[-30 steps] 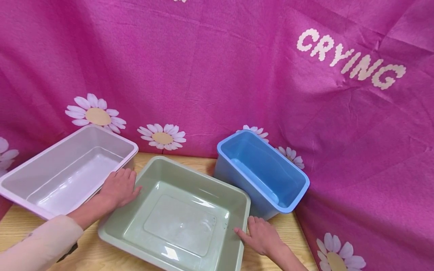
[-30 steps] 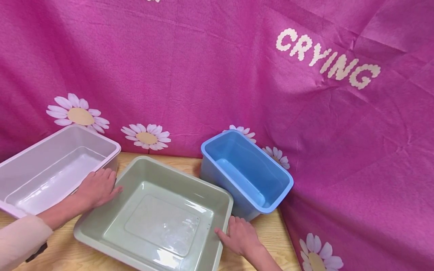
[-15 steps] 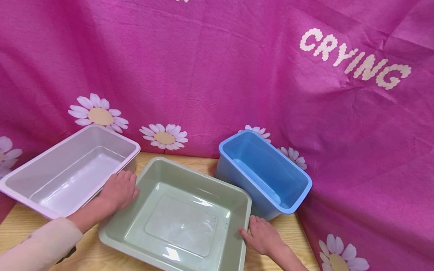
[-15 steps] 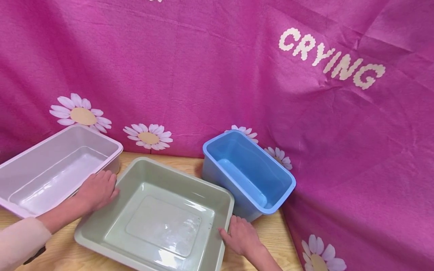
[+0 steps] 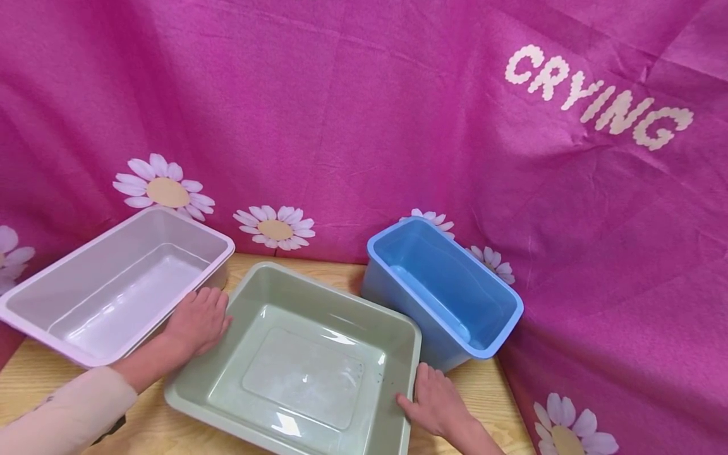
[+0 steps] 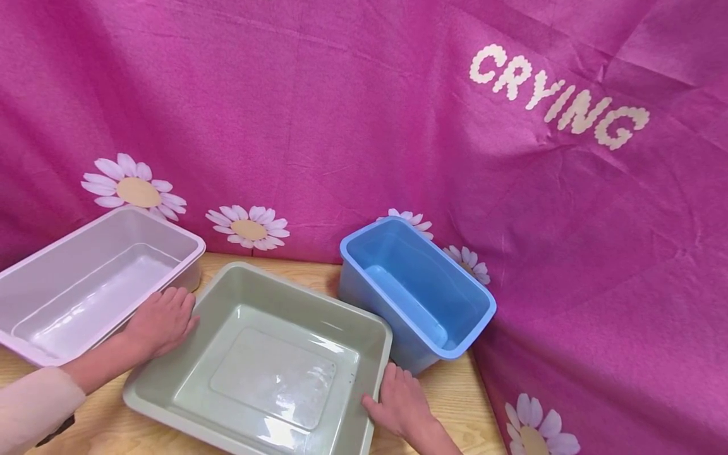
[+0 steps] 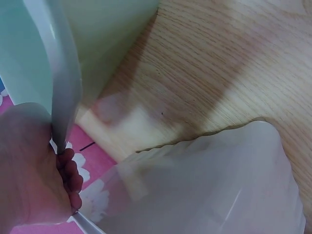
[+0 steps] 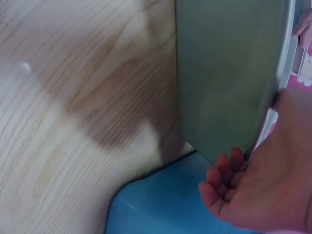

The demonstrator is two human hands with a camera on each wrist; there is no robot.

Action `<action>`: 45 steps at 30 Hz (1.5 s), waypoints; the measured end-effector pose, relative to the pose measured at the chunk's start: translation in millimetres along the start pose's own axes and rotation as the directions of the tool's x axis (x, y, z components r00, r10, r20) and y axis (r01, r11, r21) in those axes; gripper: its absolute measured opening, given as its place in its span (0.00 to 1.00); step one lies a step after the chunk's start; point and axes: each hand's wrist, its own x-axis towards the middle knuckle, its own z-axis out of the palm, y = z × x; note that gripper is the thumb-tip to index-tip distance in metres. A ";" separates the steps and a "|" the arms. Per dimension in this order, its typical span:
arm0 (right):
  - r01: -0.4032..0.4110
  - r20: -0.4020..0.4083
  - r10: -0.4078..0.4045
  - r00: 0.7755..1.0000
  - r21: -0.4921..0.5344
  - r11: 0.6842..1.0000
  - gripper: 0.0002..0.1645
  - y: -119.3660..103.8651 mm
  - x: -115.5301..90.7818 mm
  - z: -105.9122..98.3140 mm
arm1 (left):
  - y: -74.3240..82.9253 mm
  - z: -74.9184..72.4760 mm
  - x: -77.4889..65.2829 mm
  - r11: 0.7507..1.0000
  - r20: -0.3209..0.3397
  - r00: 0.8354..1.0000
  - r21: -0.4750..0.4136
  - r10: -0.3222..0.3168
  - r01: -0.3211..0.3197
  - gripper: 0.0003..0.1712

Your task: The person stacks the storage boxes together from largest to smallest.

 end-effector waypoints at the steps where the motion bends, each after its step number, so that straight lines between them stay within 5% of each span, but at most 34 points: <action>1: 0.007 -0.010 -0.007 1.000 -0.012 1.000 0.30 0.1 0.2 0.5 | 0.0 -0.3 -0.1 1.000 0.002 1.000 0.003 0.001 -0.001 0.22; 10: 0.035 -0.099 -0.050 0.994 -0.146 0.989 0.29 -0.8 -0.1 5.6 | -0.6 -4.4 -1.4 0.999 0.047 0.999 -0.033 -0.021 0.023 0.20; 19: 0.073 -0.124 -0.098 0.987 -0.197 0.978 0.27 1.1 3.6 3.2 | -0.3 -7.6 -8.9 0.996 0.006 0.999 -0.080 -0.034 0.034 0.19; 29: 0.142 -0.159 -0.179 0.971 -0.219 0.965 0.25 3.4 10.8 -5.4 | 4.5 -14.1 -20.0 0.994 0.059 0.996 -0.081 -0.069 0.074 0.20; 45: 0.155 -0.036 -0.165 0.986 -0.193 0.969 0.20 5.8 22.1 -20.3 | 12.9 -24.5 -34.8 0.982 0.087 0.985 -0.101 -0.150 0.159 0.19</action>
